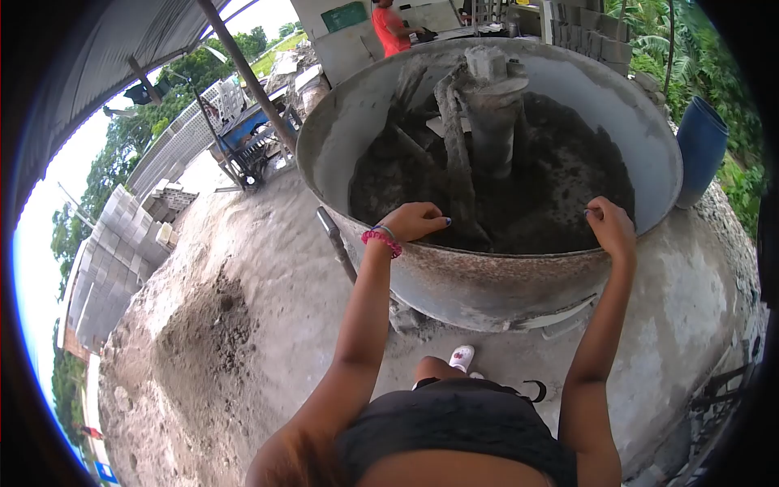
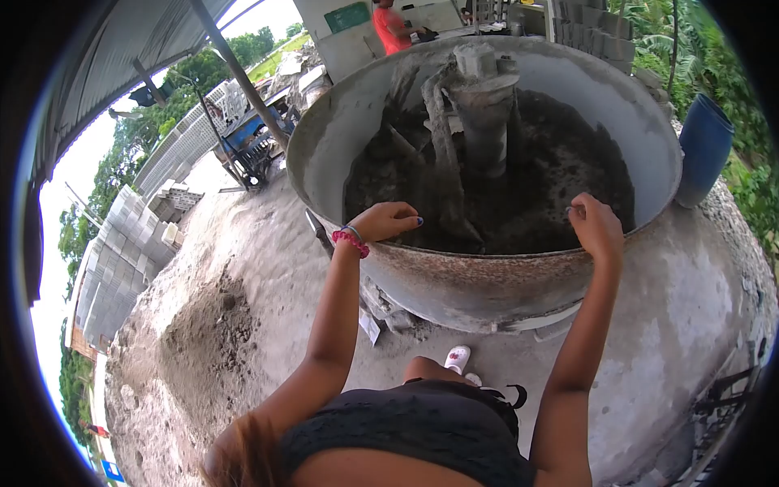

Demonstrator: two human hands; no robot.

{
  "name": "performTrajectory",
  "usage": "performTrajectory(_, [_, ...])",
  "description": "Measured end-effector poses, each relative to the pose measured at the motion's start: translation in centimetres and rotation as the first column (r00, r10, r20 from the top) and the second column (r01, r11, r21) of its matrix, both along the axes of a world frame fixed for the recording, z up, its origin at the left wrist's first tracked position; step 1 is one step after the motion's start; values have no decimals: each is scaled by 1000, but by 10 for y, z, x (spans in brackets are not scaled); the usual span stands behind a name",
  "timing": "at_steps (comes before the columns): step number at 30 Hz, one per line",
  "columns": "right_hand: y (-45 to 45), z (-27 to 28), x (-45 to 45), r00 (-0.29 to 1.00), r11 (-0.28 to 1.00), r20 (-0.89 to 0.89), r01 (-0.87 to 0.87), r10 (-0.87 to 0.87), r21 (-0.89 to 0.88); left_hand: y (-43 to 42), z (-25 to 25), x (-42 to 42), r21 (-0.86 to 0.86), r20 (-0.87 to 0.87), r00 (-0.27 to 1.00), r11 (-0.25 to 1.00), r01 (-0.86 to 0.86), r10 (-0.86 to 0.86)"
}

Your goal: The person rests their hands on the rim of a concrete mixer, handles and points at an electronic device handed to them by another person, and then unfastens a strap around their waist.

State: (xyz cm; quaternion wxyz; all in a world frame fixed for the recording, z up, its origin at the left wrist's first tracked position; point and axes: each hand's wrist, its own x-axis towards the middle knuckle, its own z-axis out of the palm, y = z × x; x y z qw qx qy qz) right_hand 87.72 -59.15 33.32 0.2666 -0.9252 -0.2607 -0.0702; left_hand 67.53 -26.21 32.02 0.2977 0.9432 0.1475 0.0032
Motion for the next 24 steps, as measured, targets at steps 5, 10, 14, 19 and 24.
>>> performTrajectory(5, [-2,-5,1,999,999,30,-18,17,46,-7,4,-2,27,-67,995,997,-67,68])
performTrajectory(10, [-3,1,-4,1000,1000,6,-10,10,26,-5,5,1,59,-135,989,997,-51,58])
performTrajectory(14, [-2,3,-3,1000,998,-1,-13,13,-54,-4,2,2,85,-153,986,995,-53,66])
performTrajectory(19, [0,0,2,999,998,-35,-11,8,-58,-9,5,-1,132,-220,974,991,-16,45])
performTrajectory(24, [-1,-2,2,1000,1000,-26,4,-4,-7,-14,8,-1,147,-244,966,988,-50,85])
